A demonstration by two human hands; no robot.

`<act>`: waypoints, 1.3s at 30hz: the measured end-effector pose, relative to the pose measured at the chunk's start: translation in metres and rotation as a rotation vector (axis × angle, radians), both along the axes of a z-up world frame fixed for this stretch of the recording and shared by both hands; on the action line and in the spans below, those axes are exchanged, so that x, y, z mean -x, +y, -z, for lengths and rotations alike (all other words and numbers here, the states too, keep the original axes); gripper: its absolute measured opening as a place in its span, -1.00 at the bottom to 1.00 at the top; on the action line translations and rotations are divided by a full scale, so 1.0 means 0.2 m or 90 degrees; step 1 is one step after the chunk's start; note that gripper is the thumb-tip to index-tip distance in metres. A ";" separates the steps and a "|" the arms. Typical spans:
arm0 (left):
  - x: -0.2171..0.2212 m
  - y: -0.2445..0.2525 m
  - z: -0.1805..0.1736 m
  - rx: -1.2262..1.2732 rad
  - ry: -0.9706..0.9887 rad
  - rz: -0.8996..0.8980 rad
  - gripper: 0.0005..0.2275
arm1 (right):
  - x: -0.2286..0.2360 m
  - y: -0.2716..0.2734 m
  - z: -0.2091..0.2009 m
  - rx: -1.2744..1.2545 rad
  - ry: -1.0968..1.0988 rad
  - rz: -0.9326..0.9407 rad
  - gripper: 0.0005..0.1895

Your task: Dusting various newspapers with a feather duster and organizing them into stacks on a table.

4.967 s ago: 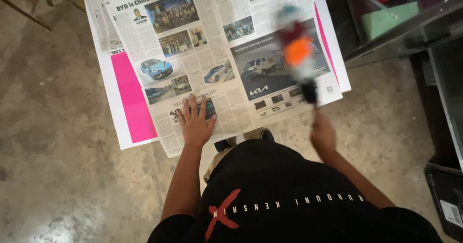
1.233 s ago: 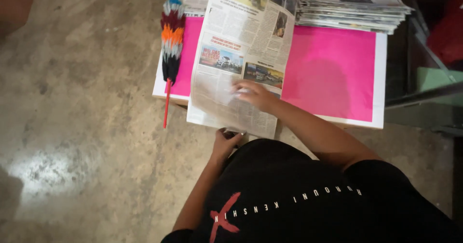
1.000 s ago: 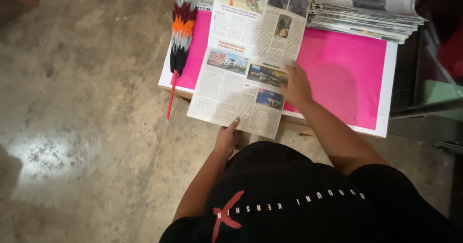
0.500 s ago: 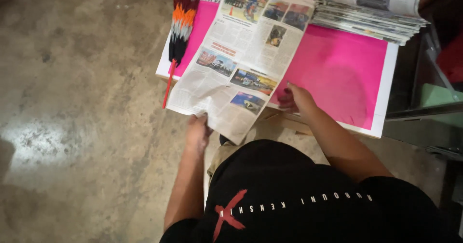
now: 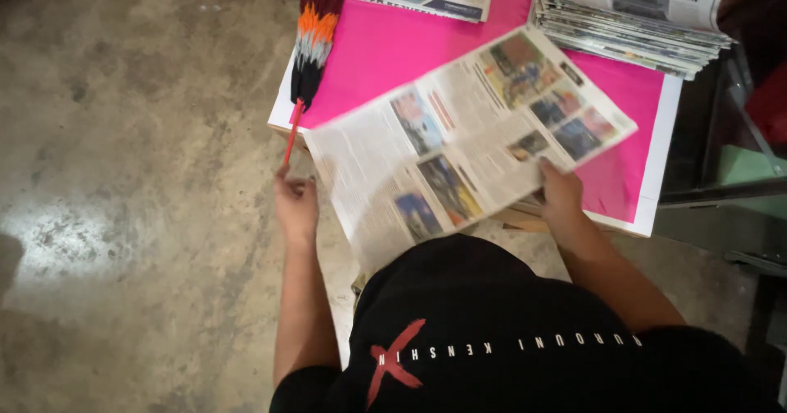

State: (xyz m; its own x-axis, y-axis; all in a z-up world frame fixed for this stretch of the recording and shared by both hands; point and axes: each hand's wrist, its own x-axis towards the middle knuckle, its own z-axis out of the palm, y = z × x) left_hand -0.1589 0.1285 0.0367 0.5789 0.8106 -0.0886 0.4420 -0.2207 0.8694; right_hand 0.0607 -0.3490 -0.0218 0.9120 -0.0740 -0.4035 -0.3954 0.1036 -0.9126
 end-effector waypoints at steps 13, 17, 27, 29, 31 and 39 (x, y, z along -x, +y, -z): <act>-0.34 0.22 0.25 -0.173 0.430 0.137 -0.56 | 0.51 -0.23 0.04 -0.101 0.144 0.352 -0.78; -0.32 0.08 0.32 -0.326 0.237 0.089 -0.72 | 0.48 -0.20 0.17 -0.248 0.146 0.400 -0.71; 0.04 -0.56 0.26 -0.328 0.203 0.481 -0.81 | 0.23 0.09 0.20 -0.315 0.057 0.366 -0.61; 0.02 -0.58 0.10 -0.302 0.238 0.456 -0.83 | 0.23 0.09 0.21 -0.283 0.080 0.323 -0.61; 0.02 -0.55 0.05 -0.274 0.272 0.436 -0.85 | 0.24 0.07 0.22 -0.248 0.102 0.285 -0.62; 0.01 -0.25 0.17 -0.307 0.312 0.123 -0.81 | 0.25 0.04 0.23 -0.060 0.266 0.252 -0.71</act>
